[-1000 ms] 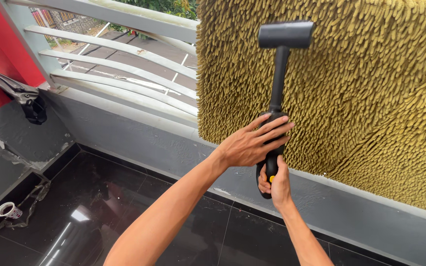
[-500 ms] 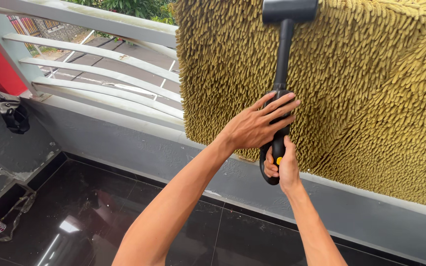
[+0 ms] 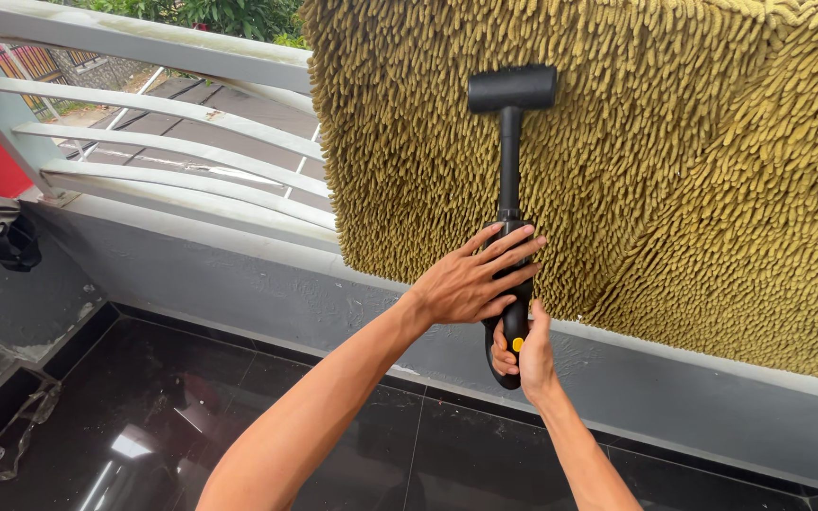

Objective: The person cleans a green shaggy rug hanging on a balcony railing using a handheld vacuum tool, moving the tool across the surface of the rug.

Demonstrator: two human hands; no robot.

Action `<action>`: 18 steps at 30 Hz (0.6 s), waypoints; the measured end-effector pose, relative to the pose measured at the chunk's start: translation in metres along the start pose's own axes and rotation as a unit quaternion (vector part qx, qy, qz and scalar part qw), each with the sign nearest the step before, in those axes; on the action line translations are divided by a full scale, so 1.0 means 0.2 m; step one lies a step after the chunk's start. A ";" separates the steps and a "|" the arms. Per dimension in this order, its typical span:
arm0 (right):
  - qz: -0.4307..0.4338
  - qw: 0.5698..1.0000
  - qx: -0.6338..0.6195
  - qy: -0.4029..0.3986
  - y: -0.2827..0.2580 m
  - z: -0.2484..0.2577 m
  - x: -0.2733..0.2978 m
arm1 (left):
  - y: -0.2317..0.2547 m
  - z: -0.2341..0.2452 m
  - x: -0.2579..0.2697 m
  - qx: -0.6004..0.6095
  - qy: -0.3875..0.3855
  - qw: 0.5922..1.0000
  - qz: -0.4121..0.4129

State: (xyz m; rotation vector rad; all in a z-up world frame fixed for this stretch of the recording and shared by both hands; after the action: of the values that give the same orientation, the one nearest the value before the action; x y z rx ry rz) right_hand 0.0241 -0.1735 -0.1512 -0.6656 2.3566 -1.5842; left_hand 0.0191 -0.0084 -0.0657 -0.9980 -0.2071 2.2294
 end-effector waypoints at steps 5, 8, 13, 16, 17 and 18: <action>0.041 0.999 0.019 -0.010 -0.17 0.00 -0.01 | -0.07 0.08 -0.16 -0.043 0.006 0.999 -0.021; 0.063 0.997 0.040 -0.017 -0.24 -0.01 0.00 | -0.09 0.11 -0.26 -0.067 0.023 0.997 -0.024; 0.059 0.998 0.008 -0.008 -0.22 0.00 0.01 | -0.03 0.06 -0.30 -0.075 0.017 0.997 -0.024; 0.029 1.000 -0.007 0.009 -0.16 0.04 0.02 | 0.01 -0.01 -0.27 -0.071 0.004 0.997 -0.026; 0.025 1.000 -0.006 0.012 -0.13 0.05 0.03 | 0.02 -0.03 -0.25 -0.066 -0.004 0.997 -0.027; 0.021 1.000 -0.004 0.015 -0.10 0.06 0.03 | 0.04 -0.06 -0.23 -0.062 -0.012 0.998 -0.028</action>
State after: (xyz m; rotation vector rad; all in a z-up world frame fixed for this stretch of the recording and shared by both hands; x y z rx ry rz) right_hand 0.0281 -0.1931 -0.1369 -0.5952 2.3830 -1.5792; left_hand 0.0461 -0.0447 -0.0493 -1.0177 -0.3829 2.2007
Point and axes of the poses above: each hand's wrist, its own x-axis away from the middle knuckle, its own z-axis out of the back of the hand, y = z × x, the point moved 2 cm from there along -x, towards the middle knuckle, and after that the axes turned 6 degrees about -x, right-handed, at the moved point
